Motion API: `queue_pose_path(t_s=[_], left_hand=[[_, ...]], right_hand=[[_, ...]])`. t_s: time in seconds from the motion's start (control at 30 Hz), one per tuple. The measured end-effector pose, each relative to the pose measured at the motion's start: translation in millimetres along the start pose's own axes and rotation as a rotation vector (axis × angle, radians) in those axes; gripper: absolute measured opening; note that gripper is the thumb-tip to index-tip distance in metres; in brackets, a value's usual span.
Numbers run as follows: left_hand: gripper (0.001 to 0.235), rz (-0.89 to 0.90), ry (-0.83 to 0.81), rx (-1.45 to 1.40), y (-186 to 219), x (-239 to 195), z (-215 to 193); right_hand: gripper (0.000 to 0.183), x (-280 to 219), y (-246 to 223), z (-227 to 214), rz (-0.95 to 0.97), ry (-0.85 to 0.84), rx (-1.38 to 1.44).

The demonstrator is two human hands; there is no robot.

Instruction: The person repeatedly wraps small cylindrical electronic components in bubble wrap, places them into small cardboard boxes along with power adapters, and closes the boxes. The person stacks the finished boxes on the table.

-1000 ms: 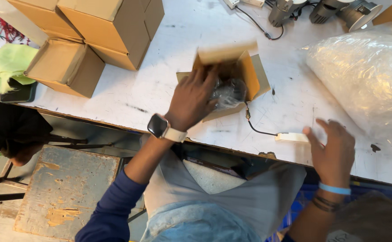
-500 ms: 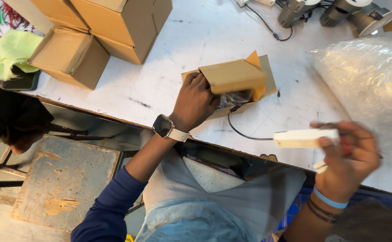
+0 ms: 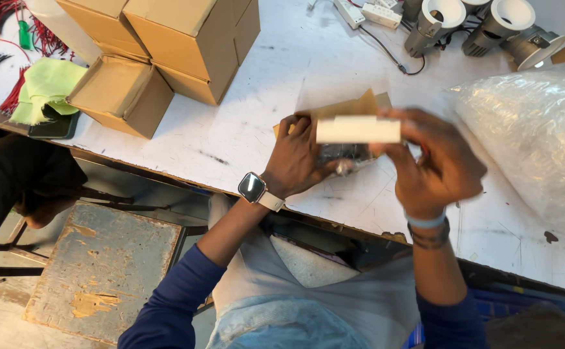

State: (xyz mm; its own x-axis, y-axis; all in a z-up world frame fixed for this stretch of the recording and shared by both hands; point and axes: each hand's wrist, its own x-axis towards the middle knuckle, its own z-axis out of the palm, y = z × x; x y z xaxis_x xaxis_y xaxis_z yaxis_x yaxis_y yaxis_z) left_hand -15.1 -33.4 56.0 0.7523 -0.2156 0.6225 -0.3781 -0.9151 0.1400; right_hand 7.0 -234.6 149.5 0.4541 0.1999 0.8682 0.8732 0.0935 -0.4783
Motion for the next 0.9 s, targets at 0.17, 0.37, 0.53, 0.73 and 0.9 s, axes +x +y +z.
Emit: queue_pose_path(t_s=[0.17,0.37,0.53,0.73,0.9], left_hand=[[0.148,-0.205,-0.155,-0.331,-2.0,1.4,-2.2],[0.118,-0.205,0.025,-0.427,-0.6,-14.4,9.6],[0.087,-0.215,0.264,-0.395,6.0,-26.3,21.8],[0.058,-0.218,0.401,-0.487,7.9,-33.2,18.2],[0.033,-0.39,0.435,-0.623,9.5,-39.1,19.6]], right_hand=[[0.03,-10.9,-15.2,-7.9,-0.101,-0.095,-0.355],[0.018,18.2,32.8,-2.3,-0.295,-0.5,-0.553],[0.012,12.4,70.1,43.3,-0.472,-0.827,-0.781],[0.028,-0.1,87.1,51.8,0.058,-0.909,-0.6],[0.042,1.2,89.1,42.6,0.093,-0.878,-0.518]])
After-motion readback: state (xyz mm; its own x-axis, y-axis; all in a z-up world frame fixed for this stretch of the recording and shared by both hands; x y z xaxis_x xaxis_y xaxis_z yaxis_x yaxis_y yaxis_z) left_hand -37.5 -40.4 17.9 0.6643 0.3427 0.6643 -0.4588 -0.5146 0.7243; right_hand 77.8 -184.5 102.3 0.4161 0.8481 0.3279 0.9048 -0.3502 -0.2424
